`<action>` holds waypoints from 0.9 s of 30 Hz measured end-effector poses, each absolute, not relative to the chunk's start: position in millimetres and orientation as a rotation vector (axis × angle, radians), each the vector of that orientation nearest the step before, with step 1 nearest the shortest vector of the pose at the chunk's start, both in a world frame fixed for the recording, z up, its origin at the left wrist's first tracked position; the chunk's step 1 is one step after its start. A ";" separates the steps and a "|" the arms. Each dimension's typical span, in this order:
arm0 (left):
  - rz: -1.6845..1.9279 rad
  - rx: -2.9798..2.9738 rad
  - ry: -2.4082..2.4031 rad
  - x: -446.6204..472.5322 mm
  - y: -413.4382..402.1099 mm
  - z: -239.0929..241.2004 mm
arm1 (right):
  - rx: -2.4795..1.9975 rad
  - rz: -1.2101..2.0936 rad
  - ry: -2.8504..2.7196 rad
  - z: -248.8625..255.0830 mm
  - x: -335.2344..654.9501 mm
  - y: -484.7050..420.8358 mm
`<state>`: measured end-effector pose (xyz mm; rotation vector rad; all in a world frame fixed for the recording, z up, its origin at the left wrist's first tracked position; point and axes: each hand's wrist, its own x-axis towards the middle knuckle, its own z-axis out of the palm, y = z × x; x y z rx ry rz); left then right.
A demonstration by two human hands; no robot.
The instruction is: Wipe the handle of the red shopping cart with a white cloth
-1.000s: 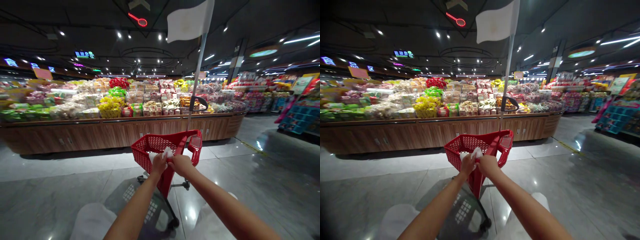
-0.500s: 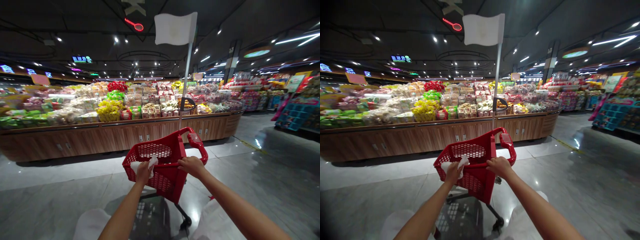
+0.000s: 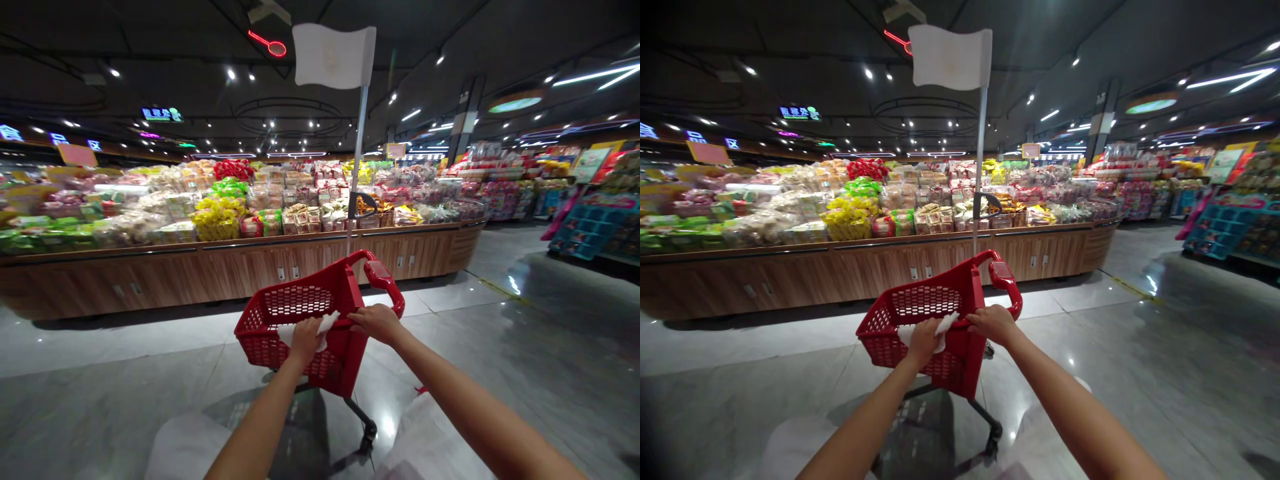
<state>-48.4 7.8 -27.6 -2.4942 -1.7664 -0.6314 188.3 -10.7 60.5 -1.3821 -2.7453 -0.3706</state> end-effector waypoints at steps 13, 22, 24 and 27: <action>-0.284 -2.275 -1.986 -139.6 3.9 -39.7 | -1.294 -0.351 -2.713 55.3 225.6 29.4; -0.355 -2.301 -2.009 -48.4 -2.2 -44.6 | -1.330 -0.130 -2.576 -9.0 144.8 22.9; -0.344 -2.397 -1.983 -43.1 -6.5 -44.1 | -1.407 -0.058 -2.528 -29.1 132.7 21.0; -0.373 -2.524 -1.949 -52.3 -22.0 -50.1 | -1.529 -0.065 -2.454 -43.8 142.0 25.9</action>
